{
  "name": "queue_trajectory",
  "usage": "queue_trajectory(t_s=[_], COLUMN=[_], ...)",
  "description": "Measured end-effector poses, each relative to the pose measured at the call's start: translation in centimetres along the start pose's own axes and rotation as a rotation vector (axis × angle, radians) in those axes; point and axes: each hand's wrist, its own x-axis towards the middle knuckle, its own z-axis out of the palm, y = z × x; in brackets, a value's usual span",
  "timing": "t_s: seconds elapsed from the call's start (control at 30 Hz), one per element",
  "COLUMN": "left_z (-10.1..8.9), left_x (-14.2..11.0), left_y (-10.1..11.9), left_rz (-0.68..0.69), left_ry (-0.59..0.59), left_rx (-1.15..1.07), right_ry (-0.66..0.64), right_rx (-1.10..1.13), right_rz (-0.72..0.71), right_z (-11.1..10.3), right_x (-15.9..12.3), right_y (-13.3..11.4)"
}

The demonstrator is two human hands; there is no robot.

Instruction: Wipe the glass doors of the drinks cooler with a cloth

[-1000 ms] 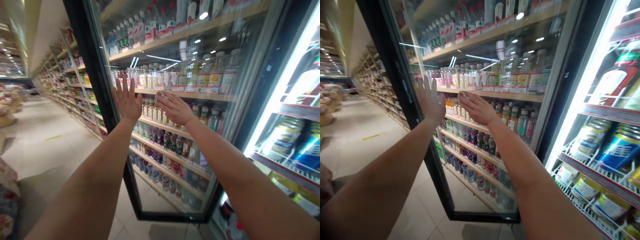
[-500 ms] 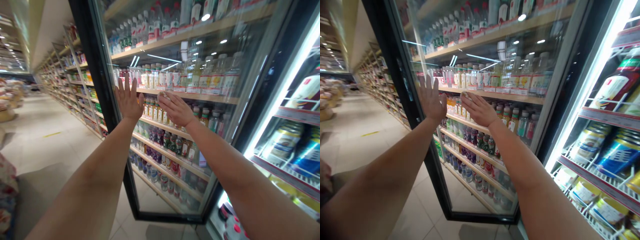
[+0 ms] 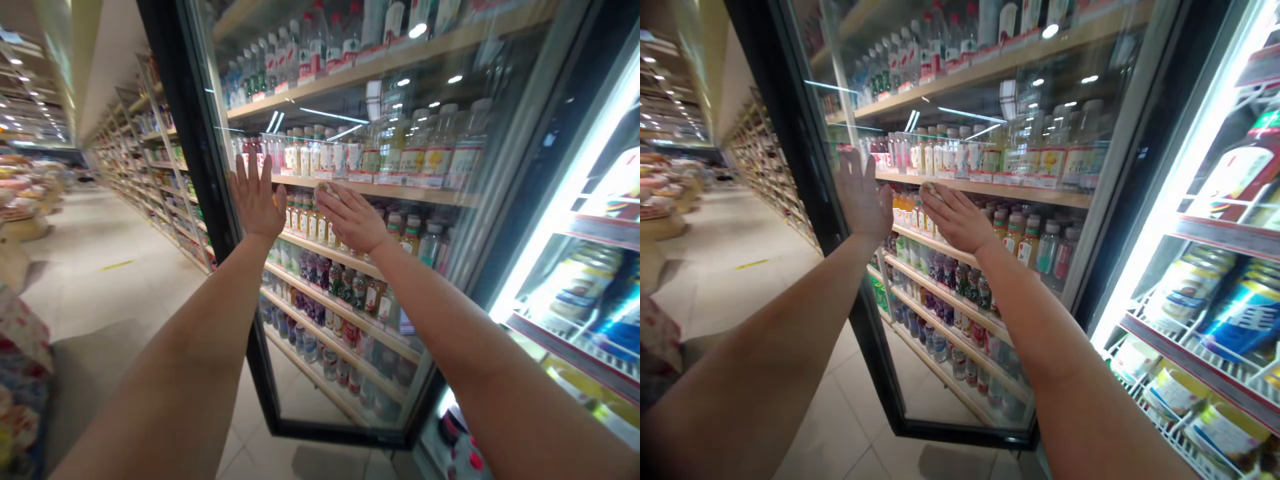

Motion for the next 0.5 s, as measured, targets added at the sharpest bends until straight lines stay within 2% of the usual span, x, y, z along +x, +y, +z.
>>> queue_trajectory(t_s=[0.13,0.37,0.5], left_z=[0.4,1.4,1.6], left_x=[0.2,0.3,0.4], left_y=[-0.3,-1.4,-1.6], left_rz=[-0.015,0.044,0.033], left_ry=[0.009,0.059,0.028], left_rx=[-0.017,0.001,-0.061], right_ry=[0.027,-0.001,-0.037], right_rx=[-0.022,-0.026,-0.037], right_rz=[-0.008,0.026,0.052], right_z=[0.1,0.3,0.3], right_x=[0.0,0.1,0.3], right_y=[0.0,0.0,0.0])
